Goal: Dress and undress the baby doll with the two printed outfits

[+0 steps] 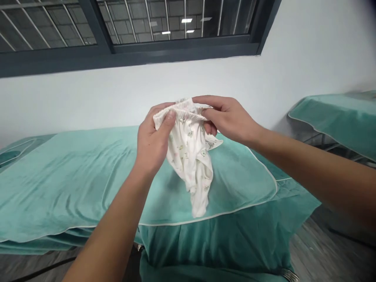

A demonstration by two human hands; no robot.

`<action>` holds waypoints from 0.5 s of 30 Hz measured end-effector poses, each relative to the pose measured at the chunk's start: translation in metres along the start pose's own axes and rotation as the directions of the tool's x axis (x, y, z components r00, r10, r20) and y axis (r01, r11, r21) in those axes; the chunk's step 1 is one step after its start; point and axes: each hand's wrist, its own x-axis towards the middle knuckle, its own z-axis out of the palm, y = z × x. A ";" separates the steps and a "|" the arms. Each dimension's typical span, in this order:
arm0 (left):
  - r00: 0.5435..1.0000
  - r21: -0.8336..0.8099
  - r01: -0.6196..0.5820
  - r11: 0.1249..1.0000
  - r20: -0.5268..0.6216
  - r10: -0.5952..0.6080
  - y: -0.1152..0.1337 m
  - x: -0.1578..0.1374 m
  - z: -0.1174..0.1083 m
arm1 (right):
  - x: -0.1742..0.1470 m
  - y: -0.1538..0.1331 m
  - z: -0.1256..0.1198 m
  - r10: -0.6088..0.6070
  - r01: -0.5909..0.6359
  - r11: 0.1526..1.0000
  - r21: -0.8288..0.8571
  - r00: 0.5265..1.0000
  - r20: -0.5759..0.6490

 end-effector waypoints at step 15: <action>0.970 0.149 -0.186 0.971 -0.132 0.205 0.015 0.019 -0.005 | -0.012 -0.027 0.000 -0.047 0.094 0.944 -0.316 0.987 0.153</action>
